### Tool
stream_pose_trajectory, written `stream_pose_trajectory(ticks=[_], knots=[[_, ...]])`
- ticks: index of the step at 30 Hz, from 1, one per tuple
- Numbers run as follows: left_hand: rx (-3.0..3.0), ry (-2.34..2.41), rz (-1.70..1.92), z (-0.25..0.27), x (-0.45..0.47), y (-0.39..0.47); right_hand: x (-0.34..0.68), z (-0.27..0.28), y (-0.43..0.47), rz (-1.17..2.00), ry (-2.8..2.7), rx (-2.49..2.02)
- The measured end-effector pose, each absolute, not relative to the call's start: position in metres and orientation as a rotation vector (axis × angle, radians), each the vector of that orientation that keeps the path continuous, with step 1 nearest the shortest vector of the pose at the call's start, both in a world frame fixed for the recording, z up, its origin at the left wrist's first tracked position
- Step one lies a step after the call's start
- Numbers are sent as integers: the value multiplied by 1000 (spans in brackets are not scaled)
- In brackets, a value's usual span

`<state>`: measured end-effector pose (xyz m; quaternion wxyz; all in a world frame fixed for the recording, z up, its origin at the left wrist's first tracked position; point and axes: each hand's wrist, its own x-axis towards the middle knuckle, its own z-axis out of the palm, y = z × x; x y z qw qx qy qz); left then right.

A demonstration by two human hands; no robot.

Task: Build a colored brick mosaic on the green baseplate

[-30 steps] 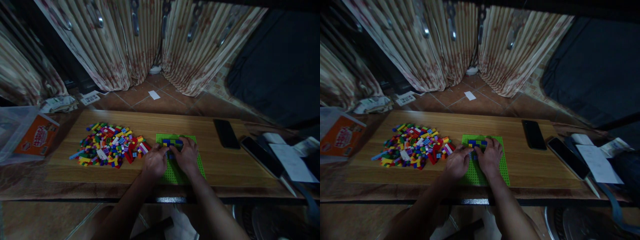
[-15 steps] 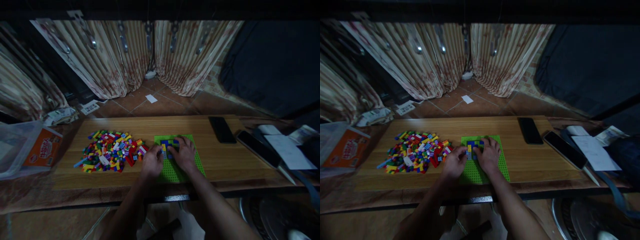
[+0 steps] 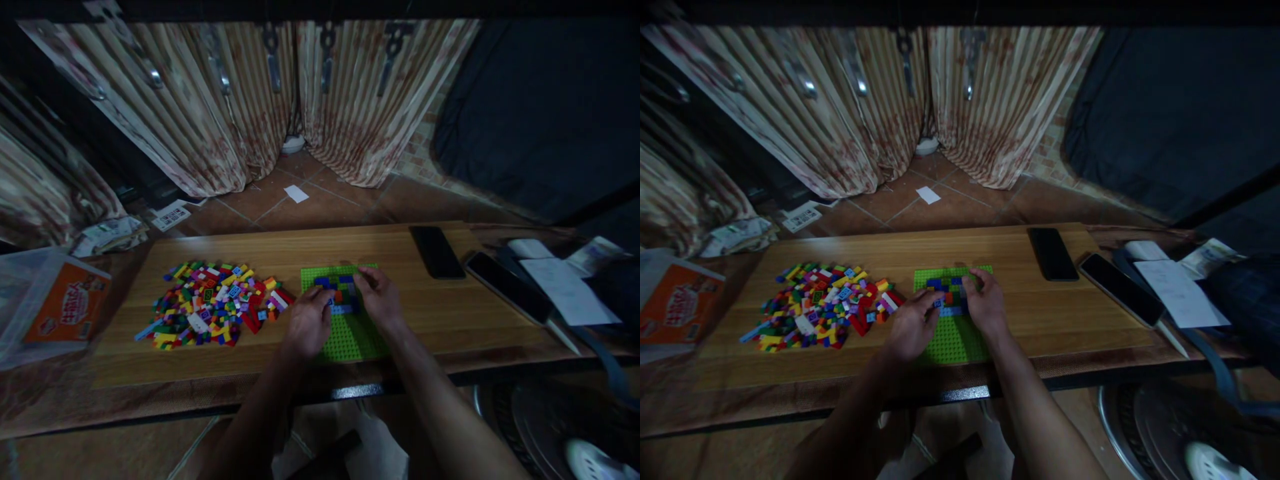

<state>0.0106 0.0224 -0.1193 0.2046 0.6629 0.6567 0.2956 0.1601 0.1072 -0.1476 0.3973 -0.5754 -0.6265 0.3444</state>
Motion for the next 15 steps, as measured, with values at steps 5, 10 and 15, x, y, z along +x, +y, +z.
stream_pose_trajectory(ticks=[5, 10, 15], knots=[[1810, 1870, 770, -118, 11, 24, 160, -143, 105, 1004, -1524, -1481], [1683, 1818, 885, -115, 8, 23, 160, -129, 99, 949, -1604, -1395], [1258, 1651, 1144, -112, 1, 25, 155, -108, 84, 1015, -1832, -1070]])
